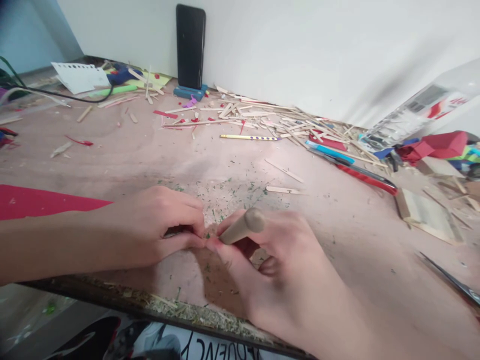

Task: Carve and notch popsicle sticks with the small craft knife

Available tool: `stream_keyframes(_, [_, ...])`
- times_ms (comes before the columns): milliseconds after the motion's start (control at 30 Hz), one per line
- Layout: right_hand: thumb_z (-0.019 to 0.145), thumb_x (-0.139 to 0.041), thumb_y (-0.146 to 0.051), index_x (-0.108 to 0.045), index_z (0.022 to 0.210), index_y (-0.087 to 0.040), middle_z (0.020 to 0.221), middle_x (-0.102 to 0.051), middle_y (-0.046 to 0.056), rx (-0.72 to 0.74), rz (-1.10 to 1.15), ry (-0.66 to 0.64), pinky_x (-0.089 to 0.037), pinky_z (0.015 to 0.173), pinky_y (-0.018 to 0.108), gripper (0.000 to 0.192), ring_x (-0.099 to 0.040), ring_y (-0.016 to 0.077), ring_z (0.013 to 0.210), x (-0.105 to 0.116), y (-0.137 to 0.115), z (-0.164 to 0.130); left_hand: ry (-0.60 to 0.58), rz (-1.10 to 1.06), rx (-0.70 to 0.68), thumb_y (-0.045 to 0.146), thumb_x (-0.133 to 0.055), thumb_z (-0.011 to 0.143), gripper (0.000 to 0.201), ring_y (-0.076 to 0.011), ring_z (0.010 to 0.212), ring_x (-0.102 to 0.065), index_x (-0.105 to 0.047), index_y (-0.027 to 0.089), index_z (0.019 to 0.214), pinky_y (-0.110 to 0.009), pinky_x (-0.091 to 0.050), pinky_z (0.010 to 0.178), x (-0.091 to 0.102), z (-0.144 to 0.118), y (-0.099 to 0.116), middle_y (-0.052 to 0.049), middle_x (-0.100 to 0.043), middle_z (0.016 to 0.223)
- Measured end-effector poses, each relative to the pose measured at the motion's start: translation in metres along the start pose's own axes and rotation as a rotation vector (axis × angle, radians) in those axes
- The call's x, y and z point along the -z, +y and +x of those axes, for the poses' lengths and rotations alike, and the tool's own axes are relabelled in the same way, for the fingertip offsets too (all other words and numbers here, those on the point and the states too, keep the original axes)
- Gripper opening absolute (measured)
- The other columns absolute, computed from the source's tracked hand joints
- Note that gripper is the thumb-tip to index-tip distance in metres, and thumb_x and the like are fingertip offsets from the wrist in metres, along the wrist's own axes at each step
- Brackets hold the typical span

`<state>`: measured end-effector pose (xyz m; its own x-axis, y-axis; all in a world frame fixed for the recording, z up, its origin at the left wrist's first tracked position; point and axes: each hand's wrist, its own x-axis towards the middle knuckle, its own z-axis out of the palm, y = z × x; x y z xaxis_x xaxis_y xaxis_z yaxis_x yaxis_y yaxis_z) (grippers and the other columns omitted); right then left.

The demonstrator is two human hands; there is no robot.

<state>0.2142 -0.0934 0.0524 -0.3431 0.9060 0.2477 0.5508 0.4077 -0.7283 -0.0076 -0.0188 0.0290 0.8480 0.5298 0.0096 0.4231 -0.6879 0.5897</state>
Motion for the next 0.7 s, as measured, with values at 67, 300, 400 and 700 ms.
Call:
stream_keyframes(67, [0.098, -0.075, -0.025, -0.076, 0.088, -0.024, 0.089, -0.081, 0.0, -0.008, -0.016, -0.005, -0.054, 0.053, 0.018, 0.01, -0.073, 0.0119, 0.07, 0.0011, -0.0005, 0.003, 0.022, 0.005, -0.026, 0.012, -0.067, 0.095, 0.013, -0.0148, 0.08, -0.065, -0.075, 0.018, 0.087, -0.028, -0.04, 0.073, -0.0014, -0.0015, -0.0016, 0.001, -0.074, 0.087])
stream_keyframes(300, [0.102, -0.071, -0.03, -0.071, 0.074, -0.024, 0.063, -0.066, -0.004, -0.096, 0.083, 0.031, -0.045, 0.044, 0.021, 0.029, -0.061, 0.0098, 0.052, 0.0052, 0.0077, 0.0068, 0.094, -0.028, -0.059, 0.02, -0.066, 0.097, 0.016, -0.015, 0.075, -0.062, -0.074, 0.019, 0.083, -0.029, -0.037, 0.069, -0.0085, -0.002, -0.0087, 0.002, -0.072, 0.082])
stream_keyframes(400, [0.102, -0.07, -0.028, -0.072, 0.076, -0.026, 0.068, -0.069, -0.004, -0.095, 0.053, 0.02, -0.045, 0.044, 0.022, 0.026, -0.064, 0.0102, 0.054, 0.0043, 0.0076, 0.0055, 0.077, -0.016, -0.03, 0.022, -0.066, 0.097, 0.016, -0.0159, 0.076, -0.061, -0.073, 0.02, 0.083, -0.03, -0.037, 0.07, -0.0081, -0.0006, -0.0066, 0.002, -0.071, 0.082])
stream_keyframes(700, [0.099, -0.075, -0.034, -0.078, 0.081, -0.026, 0.075, -0.074, -0.003, -0.101, 0.023, 0.012, -0.044, 0.042, 0.023, 0.02, -0.062, 0.0106, 0.053, 0.0055, 0.0044, 0.0022, 0.004, 0.003, 0.032, 0.025, -0.063, 0.1, 0.017, -0.0184, 0.081, -0.062, -0.073, 0.021, 0.086, -0.033, -0.038, 0.071, -0.0052, -0.0004, -0.0032, 0.001, -0.071, 0.085])
